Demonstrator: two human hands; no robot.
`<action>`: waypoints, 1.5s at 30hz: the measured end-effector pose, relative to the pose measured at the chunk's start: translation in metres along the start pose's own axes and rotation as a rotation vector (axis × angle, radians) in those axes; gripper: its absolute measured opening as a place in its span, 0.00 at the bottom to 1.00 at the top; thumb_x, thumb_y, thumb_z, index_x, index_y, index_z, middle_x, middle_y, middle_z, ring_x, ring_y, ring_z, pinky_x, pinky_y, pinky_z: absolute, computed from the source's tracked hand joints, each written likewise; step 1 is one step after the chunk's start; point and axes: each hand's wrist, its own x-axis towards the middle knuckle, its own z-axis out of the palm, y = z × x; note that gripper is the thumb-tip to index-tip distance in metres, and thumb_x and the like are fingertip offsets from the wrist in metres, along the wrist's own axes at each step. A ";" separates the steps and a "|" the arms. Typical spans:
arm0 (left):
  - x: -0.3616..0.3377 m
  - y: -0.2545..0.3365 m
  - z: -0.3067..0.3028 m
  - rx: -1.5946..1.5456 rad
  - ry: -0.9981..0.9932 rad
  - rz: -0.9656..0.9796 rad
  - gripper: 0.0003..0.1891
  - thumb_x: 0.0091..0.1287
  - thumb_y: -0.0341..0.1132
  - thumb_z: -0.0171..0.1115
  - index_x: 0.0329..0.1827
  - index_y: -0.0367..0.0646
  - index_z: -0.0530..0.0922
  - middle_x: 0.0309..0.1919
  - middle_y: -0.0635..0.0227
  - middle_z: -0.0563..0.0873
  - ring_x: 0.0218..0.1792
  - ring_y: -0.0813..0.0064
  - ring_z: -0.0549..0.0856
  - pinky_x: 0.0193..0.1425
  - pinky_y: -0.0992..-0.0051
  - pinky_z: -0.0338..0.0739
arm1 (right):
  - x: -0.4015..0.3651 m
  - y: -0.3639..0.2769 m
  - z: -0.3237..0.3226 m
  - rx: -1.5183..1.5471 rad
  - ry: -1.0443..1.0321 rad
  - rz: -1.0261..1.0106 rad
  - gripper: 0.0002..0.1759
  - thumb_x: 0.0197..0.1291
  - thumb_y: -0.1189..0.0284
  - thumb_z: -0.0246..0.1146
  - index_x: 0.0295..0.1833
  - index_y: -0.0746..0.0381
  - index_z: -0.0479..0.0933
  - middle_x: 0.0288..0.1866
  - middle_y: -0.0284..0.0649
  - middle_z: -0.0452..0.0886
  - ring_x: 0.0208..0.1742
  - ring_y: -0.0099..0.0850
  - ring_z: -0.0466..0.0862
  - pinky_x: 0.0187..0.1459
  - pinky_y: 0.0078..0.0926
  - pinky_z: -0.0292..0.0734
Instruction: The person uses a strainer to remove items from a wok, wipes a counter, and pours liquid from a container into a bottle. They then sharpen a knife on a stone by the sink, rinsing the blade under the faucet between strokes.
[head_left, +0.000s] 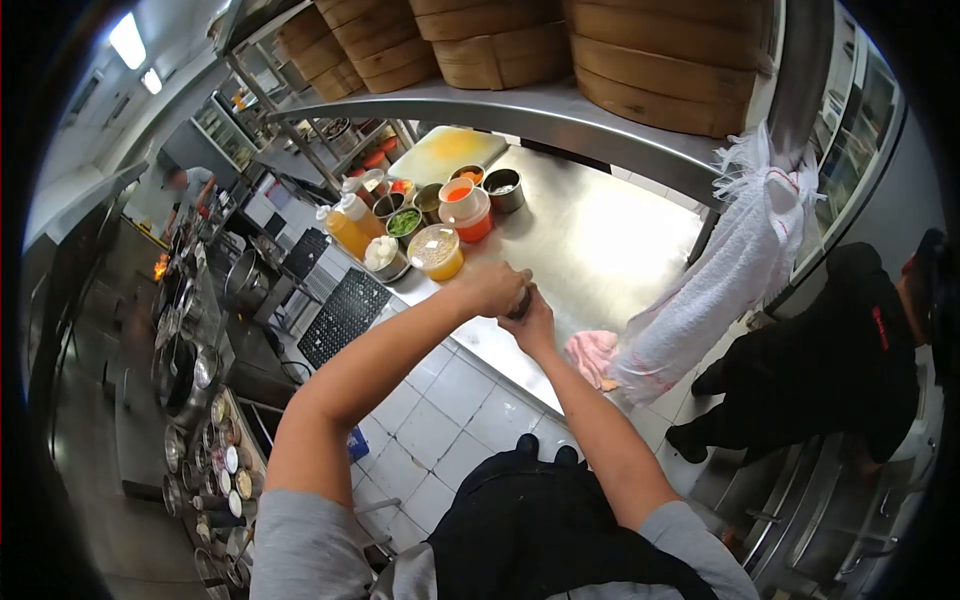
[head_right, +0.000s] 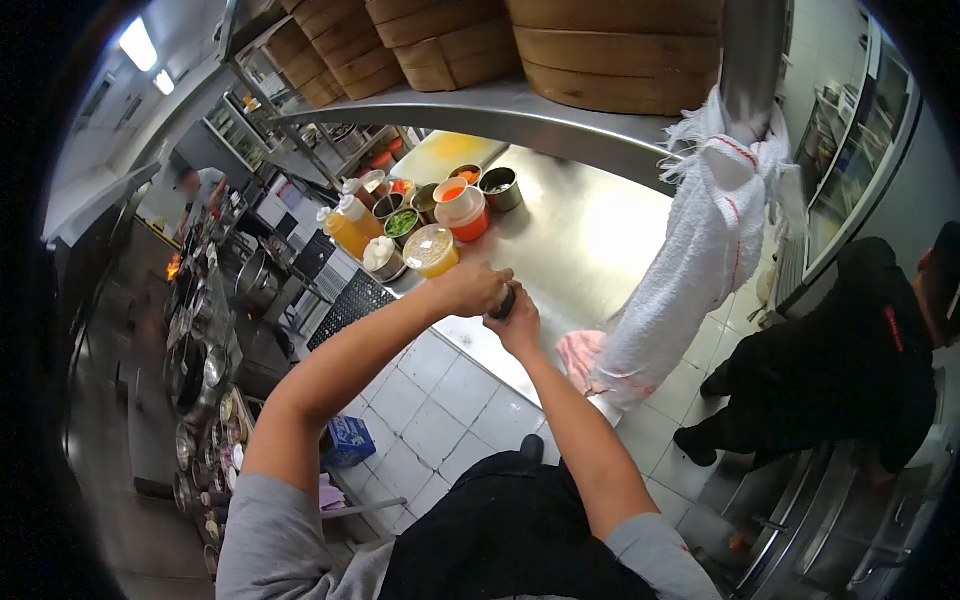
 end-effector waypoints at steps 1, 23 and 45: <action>-0.003 -0.004 0.005 -0.005 0.001 -0.007 0.19 0.59 0.41 0.66 0.48 0.36 0.80 0.51 0.43 0.82 0.49 0.51 0.84 0.47 0.60 0.82 | -0.001 -0.003 -0.001 0.000 -0.008 -0.002 0.42 0.37 0.70 0.79 0.62 0.63 0.68 0.49 0.51 0.83 0.51 0.49 0.83 0.53 0.40 0.79; -0.015 -0.002 -0.006 0.048 0.193 0.177 0.23 0.53 0.42 0.71 0.51 0.44 0.79 0.39 0.50 0.86 0.42 0.51 0.87 0.44 0.59 0.83 | 0.004 -0.010 -0.012 0.054 -0.103 0.067 0.35 0.39 0.68 0.76 0.56 0.59 0.71 0.43 0.51 0.84 0.47 0.49 0.85 0.48 0.43 0.79; -0.087 -0.071 -0.006 -0.746 0.526 0.090 0.41 0.54 0.51 0.73 0.64 0.34 0.67 0.43 0.48 0.83 0.42 0.47 0.85 0.43 0.57 0.80 | 0.038 -0.127 -0.004 -0.117 -0.256 0.107 0.37 0.38 0.72 0.78 0.57 0.65 0.72 0.46 0.48 0.85 0.50 0.38 0.86 0.53 0.34 0.78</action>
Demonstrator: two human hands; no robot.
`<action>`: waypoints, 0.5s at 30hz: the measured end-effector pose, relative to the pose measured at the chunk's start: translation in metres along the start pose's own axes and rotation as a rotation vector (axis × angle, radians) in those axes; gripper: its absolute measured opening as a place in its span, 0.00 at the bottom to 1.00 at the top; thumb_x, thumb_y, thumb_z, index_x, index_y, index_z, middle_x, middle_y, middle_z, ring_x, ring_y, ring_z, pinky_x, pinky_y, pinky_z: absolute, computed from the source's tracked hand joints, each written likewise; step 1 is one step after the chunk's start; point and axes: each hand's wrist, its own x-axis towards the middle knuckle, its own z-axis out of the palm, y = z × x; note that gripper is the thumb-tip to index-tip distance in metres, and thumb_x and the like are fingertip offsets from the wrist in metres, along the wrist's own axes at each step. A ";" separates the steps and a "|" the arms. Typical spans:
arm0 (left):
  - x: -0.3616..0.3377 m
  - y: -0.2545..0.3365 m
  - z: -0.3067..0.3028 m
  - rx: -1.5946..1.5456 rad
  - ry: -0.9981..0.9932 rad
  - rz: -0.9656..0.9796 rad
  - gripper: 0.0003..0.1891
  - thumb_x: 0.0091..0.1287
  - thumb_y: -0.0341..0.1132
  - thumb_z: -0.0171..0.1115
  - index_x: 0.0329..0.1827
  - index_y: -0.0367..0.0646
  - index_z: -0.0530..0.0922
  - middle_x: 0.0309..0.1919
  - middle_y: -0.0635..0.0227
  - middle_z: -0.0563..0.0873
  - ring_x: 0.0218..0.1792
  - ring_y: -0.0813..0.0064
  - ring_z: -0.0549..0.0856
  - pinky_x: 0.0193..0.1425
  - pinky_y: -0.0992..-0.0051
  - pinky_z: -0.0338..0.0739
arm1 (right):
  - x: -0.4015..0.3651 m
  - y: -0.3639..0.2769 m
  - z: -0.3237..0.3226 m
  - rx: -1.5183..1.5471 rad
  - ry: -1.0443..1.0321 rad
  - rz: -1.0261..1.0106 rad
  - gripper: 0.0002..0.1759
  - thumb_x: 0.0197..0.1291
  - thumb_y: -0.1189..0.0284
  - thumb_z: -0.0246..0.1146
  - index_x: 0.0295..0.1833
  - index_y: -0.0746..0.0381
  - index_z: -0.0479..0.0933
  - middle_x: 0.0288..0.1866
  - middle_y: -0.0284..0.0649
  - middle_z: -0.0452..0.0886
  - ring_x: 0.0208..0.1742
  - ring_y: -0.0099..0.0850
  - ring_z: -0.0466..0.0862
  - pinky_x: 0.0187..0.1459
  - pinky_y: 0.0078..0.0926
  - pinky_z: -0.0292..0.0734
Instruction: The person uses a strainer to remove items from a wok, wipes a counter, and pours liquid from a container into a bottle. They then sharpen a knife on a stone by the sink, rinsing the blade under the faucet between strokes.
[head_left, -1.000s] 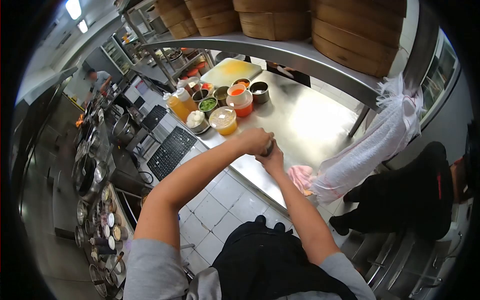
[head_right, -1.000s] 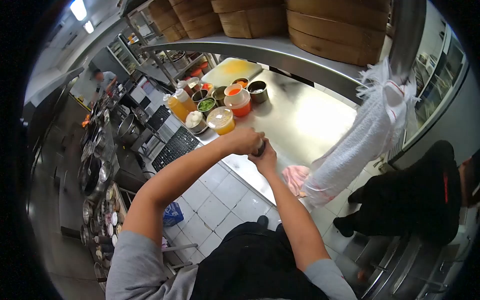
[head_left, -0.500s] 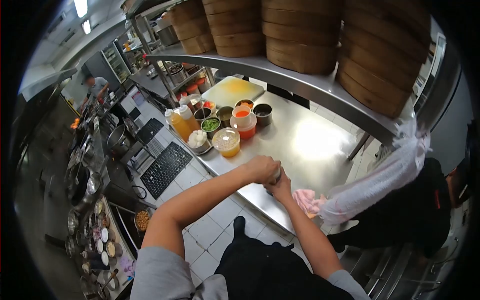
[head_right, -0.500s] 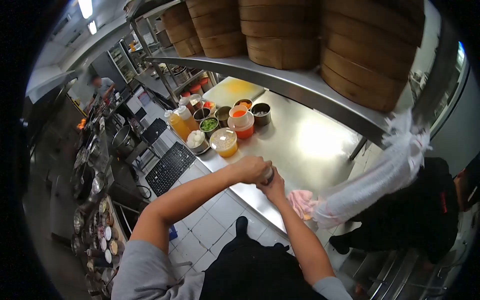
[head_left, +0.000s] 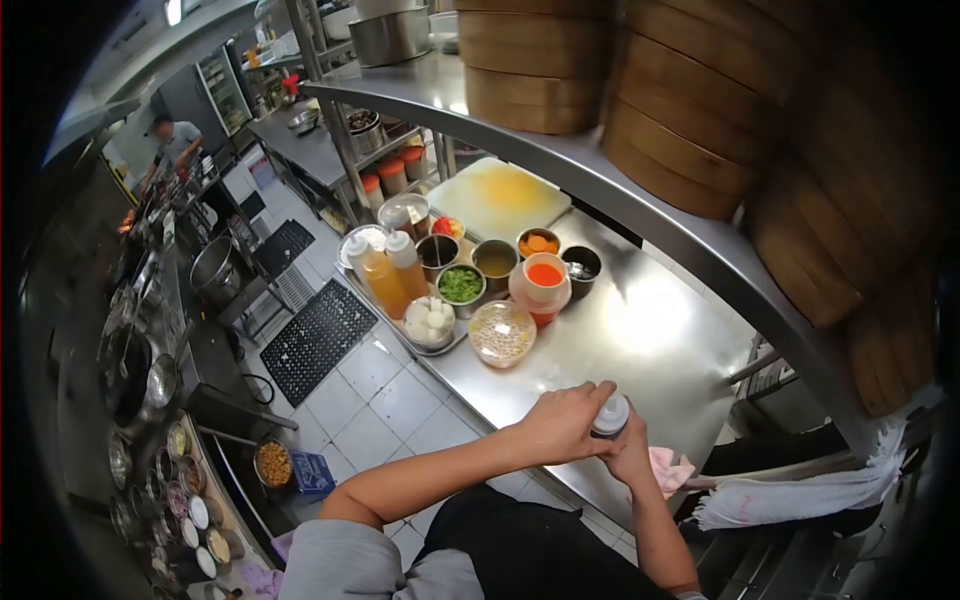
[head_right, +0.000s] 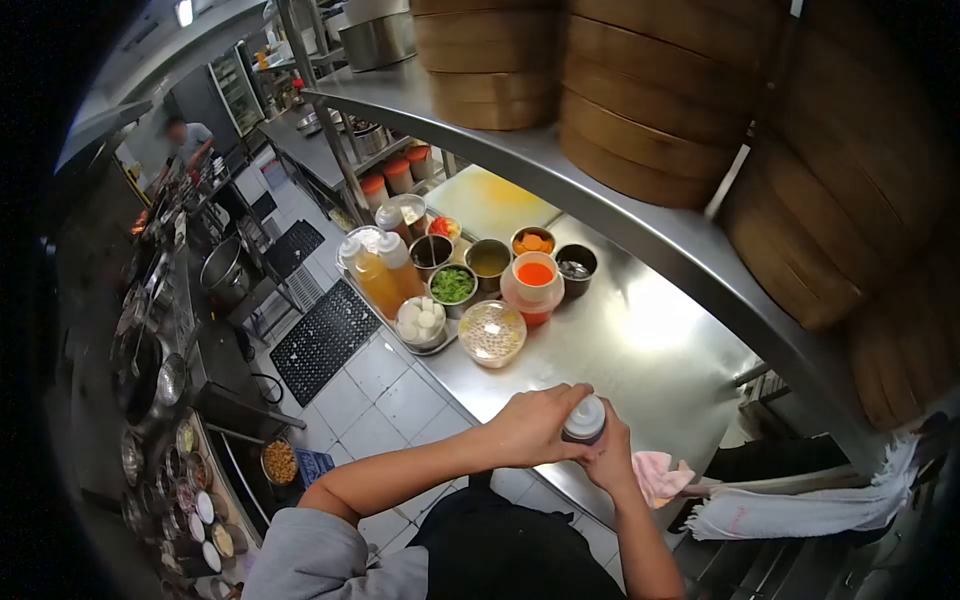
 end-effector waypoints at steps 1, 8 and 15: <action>-0.001 -0.002 -0.023 -0.022 -0.026 -0.063 0.40 0.54 0.51 0.73 0.63 0.34 0.67 0.43 0.47 0.83 0.42 0.47 0.85 0.43 0.56 0.80 | 0.015 -0.018 0.008 0.003 -0.001 0.003 0.37 0.38 0.72 0.78 0.57 0.65 0.72 0.46 0.48 0.85 0.50 0.38 0.86 0.53 0.34 0.78; -0.032 -0.041 -0.201 -0.036 0.363 -0.155 0.30 0.52 0.43 0.76 0.52 0.33 0.75 0.37 0.53 0.87 0.40 0.62 0.89 0.47 0.67 0.82 | 0.138 -0.155 0.088 0.070 -0.179 -0.291 0.43 0.40 0.59 0.78 0.62 0.66 0.70 0.51 0.50 0.83 0.53 0.44 0.84 0.55 0.38 0.77; -0.056 -0.116 -0.334 0.102 0.780 -0.286 0.26 0.54 0.42 0.75 0.48 0.32 0.78 0.36 0.61 0.87 0.37 0.74 0.86 0.45 0.74 0.79 | 0.175 -0.177 0.120 -0.002 -0.210 -0.376 0.46 0.50 0.54 0.74 0.71 0.60 0.63 0.65 0.51 0.73 0.66 0.45 0.75 0.65 0.39 0.70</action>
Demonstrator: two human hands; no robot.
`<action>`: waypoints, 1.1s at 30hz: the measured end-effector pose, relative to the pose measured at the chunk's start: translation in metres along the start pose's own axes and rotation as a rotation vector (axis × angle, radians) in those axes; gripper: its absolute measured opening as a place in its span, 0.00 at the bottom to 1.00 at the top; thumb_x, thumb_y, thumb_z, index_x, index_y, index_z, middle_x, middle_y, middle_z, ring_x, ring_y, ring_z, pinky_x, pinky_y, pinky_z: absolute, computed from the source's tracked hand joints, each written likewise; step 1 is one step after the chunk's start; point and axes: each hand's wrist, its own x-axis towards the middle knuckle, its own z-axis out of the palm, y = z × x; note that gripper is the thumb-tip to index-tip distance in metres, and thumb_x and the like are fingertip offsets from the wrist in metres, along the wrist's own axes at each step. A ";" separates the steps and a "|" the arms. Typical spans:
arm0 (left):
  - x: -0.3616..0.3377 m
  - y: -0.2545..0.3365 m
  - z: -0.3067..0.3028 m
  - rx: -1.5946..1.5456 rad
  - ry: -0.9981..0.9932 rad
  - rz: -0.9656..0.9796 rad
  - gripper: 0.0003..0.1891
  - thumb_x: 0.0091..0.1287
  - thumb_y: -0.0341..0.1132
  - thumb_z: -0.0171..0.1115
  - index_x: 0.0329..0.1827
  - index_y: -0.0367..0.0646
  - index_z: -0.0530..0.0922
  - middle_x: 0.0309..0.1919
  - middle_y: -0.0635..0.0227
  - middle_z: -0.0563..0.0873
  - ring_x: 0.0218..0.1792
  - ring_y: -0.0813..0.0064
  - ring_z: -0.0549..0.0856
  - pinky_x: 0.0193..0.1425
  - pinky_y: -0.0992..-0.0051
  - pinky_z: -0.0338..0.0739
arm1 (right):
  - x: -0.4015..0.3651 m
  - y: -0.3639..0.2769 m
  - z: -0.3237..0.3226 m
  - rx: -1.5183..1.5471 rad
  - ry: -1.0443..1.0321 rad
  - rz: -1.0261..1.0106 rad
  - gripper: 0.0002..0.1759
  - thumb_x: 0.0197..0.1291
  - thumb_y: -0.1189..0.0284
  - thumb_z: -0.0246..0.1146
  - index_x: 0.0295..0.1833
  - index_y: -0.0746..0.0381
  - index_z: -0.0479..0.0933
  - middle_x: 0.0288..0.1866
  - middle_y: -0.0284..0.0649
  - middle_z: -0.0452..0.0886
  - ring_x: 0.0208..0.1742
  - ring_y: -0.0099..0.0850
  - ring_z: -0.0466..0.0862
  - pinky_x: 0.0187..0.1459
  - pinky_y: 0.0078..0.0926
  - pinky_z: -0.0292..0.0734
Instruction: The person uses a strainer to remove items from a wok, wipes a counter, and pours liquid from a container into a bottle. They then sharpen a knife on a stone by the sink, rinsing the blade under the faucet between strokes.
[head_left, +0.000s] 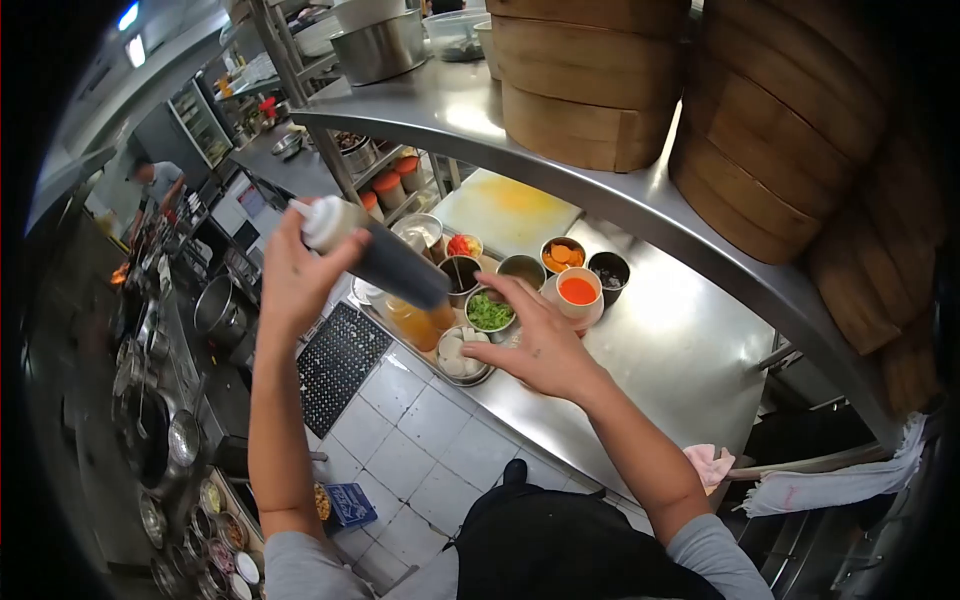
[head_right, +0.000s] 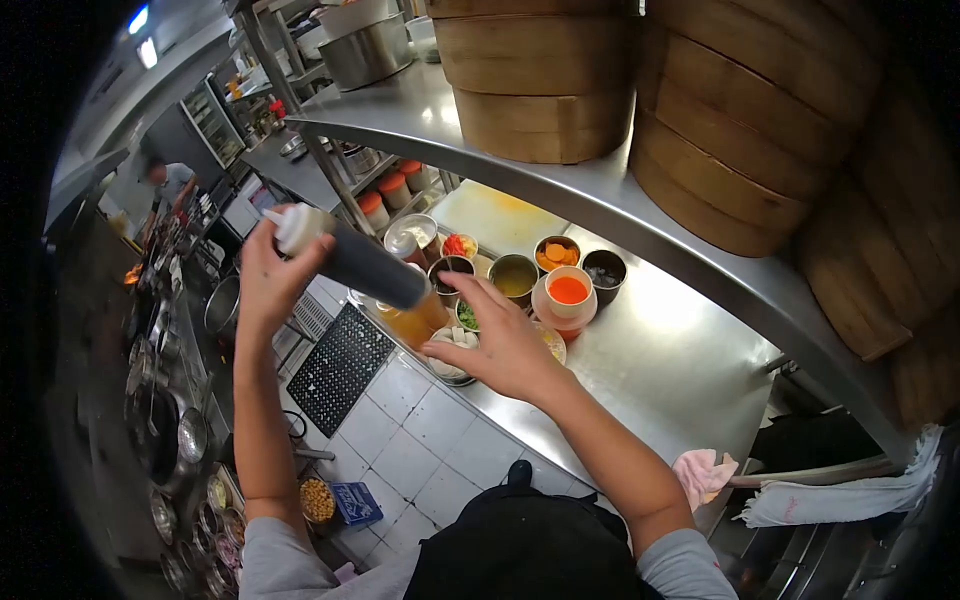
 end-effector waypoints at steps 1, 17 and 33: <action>0.011 -0.014 -0.006 0.093 0.045 0.013 0.26 0.54 0.43 0.75 0.47 0.32 0.78 0.35 0.60 0.87 0.36 0.74 0.86 0.44 0.74 0.79 | -0.008 0.008 -0.002 0.002 -0.037 0.052 0.41 0.54 0.58 0.73 0.70 0.60 0.65 0.65 0.49 0.73 0.66 0.44 0.75 0.64 0.39 0.70; 0.068 -0.175 0.056 0.232 0.055 -0.163 0.25 0.53 0.45 0.75 0.40 0.30 0.78 0.32 0.52 0.88 0.37 0.60 0.88 0.45 0.65 0.79 | -0.206 0.112 -0.002 0.131 0.152 0.768 0.31 0.58 0.65 0.71 0.65 0.62 0.71 0.62 0.44 0.79 0.61 0.36 0.80 0.60 0.36 0.75; 0.062 -0.279 0.125 0.302 -0.214 -0.079 0.44 0.45 0.48 0.78 0.59 0.22 0.73 0.53 0.38 0.82 0.59 0.49 0.81 0.66 0.61 0.72 | -0.244 0.145 0.015 0.191 0.264 0.792 0.31 0.60 0.60 0.70 0.65 0.63 0.72 0.63 0.45 0.78 0.59 0.36 0.80 0.55 0.33 0.77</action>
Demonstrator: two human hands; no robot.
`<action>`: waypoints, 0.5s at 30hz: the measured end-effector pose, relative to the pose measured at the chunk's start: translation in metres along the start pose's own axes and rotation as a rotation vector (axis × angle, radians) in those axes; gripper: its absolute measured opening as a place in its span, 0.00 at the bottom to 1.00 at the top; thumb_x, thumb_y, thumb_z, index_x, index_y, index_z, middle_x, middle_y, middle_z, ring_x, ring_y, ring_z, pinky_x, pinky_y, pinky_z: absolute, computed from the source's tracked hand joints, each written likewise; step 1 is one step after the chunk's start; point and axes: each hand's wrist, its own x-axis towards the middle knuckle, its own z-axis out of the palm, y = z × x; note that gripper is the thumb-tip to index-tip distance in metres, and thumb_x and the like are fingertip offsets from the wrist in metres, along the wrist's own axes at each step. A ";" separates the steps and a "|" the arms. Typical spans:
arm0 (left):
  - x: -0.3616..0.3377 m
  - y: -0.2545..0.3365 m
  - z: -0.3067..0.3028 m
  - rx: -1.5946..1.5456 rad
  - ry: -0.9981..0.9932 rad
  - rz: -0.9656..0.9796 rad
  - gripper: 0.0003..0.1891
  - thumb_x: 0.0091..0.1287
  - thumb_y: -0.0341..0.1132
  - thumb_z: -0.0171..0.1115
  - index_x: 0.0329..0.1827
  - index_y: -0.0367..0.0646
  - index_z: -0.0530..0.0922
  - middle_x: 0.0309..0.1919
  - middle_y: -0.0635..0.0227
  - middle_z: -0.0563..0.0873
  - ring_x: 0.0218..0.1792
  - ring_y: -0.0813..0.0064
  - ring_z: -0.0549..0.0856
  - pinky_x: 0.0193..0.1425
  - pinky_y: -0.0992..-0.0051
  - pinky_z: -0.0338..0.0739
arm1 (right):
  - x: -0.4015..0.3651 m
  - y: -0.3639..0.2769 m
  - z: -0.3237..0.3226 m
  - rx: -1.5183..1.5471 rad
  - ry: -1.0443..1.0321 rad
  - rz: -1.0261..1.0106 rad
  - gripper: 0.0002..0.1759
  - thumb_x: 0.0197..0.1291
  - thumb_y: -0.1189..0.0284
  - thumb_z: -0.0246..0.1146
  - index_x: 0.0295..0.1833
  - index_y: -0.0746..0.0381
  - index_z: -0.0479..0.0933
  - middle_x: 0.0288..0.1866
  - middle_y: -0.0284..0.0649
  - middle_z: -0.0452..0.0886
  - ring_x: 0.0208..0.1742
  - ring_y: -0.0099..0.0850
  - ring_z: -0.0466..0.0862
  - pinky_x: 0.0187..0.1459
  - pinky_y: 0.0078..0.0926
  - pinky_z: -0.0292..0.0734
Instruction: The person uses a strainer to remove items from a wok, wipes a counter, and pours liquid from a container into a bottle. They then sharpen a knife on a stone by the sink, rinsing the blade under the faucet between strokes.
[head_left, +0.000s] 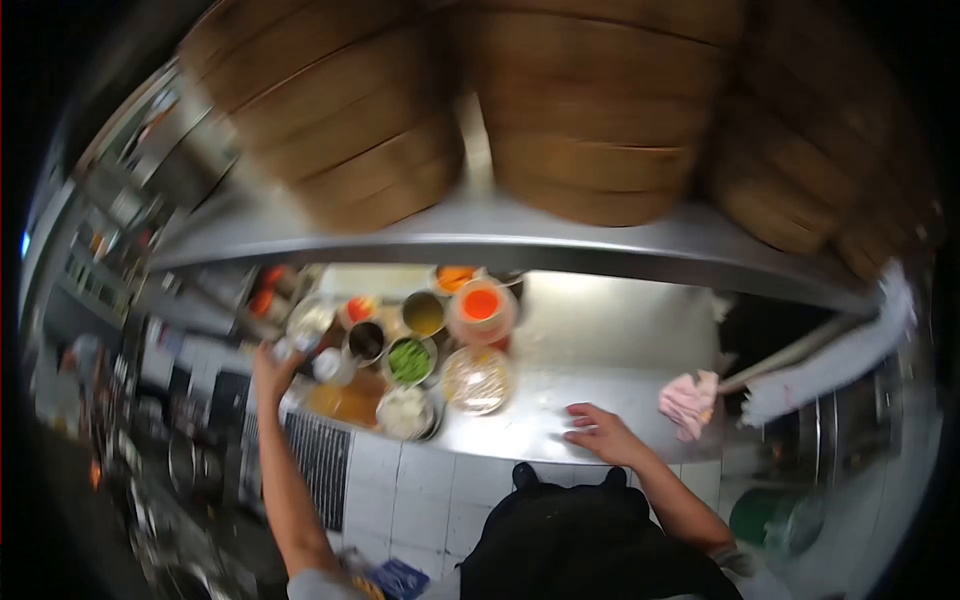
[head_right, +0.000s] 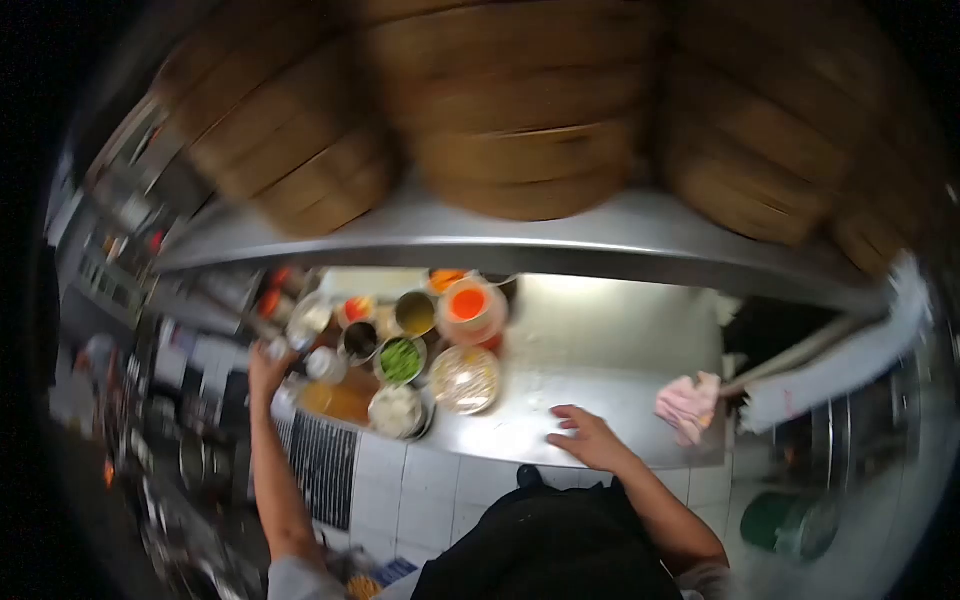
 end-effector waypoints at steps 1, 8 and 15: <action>0.005 -0.019 0.012 -0.045 -0.017 0.021 0.42 0.44 0.47 0.80 0.56 0.24 0.75 0.49 0.42 0.84 0.53 0.52 0.83 0.60 0.62 0.76 | -0.005 0.001 -0.001 0.004 0.004 0.010 0.32 0.60 0.59 0.70 0.65 0.63 0.72 0.63 0.46 0.78 0.59 0.37 0.81 0.56 0.34 0.77; 0.022 -0.035 0.016 -0.212 -0.428 -0.109 0.17 0.56 0.38 0.74 0.35 0.33 0.78 0.29 0.65 0.82 0.27 0.76 0.80 0.31 0.72 0.76 | -0.029 0.014 -0.018 0.000 0.121 0.043 0.33 0.61 0.56 0.67 0.66 0.63 0.71 0.64 0.48 0.77 0.60 0.42 0.81 0.60 0.37 0.76; 0.046 -0.053 -0.003 0.106 0.125 0.111 0.27 0.62 0.39 0.70 0.58 0.27 0.76 0.36 0.53 0.88 0.29 0.68 0.84 0.35 0.69 0.78 | -0.073 0.041 -0.065 -0.027 0.113 -0.001 0.34 0.63 0.55 0.66 0.67 0.63 0.68 0.63 0.48 0.77 0.60 0.40 0.81 0.58 0.36 0.77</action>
